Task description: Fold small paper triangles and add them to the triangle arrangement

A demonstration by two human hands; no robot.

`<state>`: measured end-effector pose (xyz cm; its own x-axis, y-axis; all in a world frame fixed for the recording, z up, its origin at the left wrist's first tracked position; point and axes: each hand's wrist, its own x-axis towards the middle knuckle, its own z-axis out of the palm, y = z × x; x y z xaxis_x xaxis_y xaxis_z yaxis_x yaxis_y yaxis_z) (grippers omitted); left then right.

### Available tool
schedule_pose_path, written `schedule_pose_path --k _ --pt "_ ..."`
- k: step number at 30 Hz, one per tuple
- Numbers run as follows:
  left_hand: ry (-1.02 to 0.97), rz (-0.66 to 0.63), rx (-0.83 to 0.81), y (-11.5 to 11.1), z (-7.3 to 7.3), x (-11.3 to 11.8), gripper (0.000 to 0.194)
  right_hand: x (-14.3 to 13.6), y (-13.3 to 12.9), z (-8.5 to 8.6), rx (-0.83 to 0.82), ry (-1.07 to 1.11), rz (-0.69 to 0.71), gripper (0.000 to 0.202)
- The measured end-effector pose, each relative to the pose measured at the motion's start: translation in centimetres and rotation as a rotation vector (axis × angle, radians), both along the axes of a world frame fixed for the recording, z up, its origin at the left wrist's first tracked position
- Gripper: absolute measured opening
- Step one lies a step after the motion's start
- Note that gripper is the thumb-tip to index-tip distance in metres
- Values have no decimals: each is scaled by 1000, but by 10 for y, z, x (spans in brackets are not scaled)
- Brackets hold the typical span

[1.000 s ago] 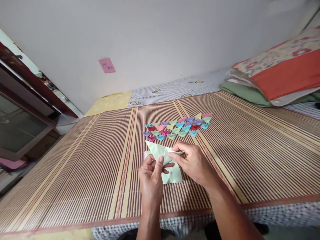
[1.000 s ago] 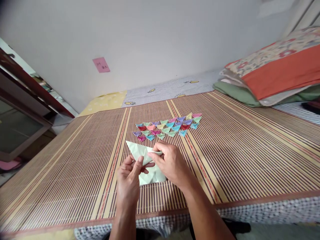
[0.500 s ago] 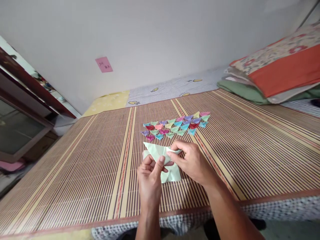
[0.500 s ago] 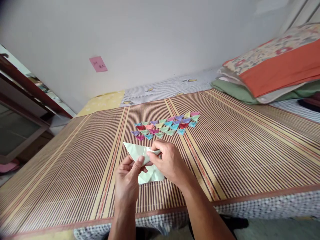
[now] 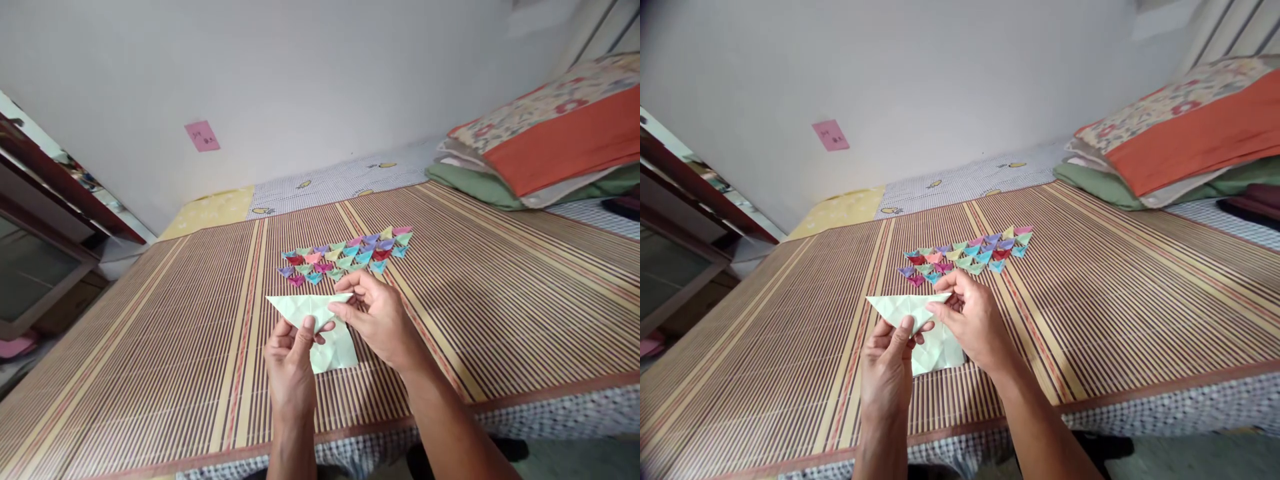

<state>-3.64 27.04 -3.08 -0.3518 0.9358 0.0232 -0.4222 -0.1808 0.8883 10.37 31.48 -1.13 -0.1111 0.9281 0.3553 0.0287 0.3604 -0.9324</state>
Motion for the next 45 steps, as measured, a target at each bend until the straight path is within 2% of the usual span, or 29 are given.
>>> schedule_pose_path --k 6,10,16,18,22,25,27,30,34,39,42,45 --pt "-12 -29 -2 0 0 0 28 0 -1 2 -7 -18 -6 12" --pt "-30 4 -11 1 1 0 29 4 1 0 14 -31 12 12" --pt "-39 -3 -7 2 -3 -1 34 7 3 -3 -16 9 119 16" --pt "-22 41 -1 2 -4 -1 34 7 2 -2 -31 61 142 23" --pt "4 220 35 1 -5 2 35 8 1 1 -79 111 98 31" --pt "54 310 37 0 -4 4 33 7 1 1 -95 63 112 25" --pt "72 320 31 -1 -4 5 33 6 1 0 -84 14 119 18" --pt "45 251 11 0 -5 3 32 4 2 -4 -81 -28 122 15" --pt "-76 74 -61 1 -3 2 31 5 1 -5 -73 -49 118 21" --pt "-168 -47 -138 2 0 3 33 8 0 -2 -95 -84 169 29" --pt "-256 -67 -180 3 2 4 38 7 0 -1 -119 -41 209 29" --pt "-294 3 -200 4 2 6 40 4 -2 3 -117 9 215 27"
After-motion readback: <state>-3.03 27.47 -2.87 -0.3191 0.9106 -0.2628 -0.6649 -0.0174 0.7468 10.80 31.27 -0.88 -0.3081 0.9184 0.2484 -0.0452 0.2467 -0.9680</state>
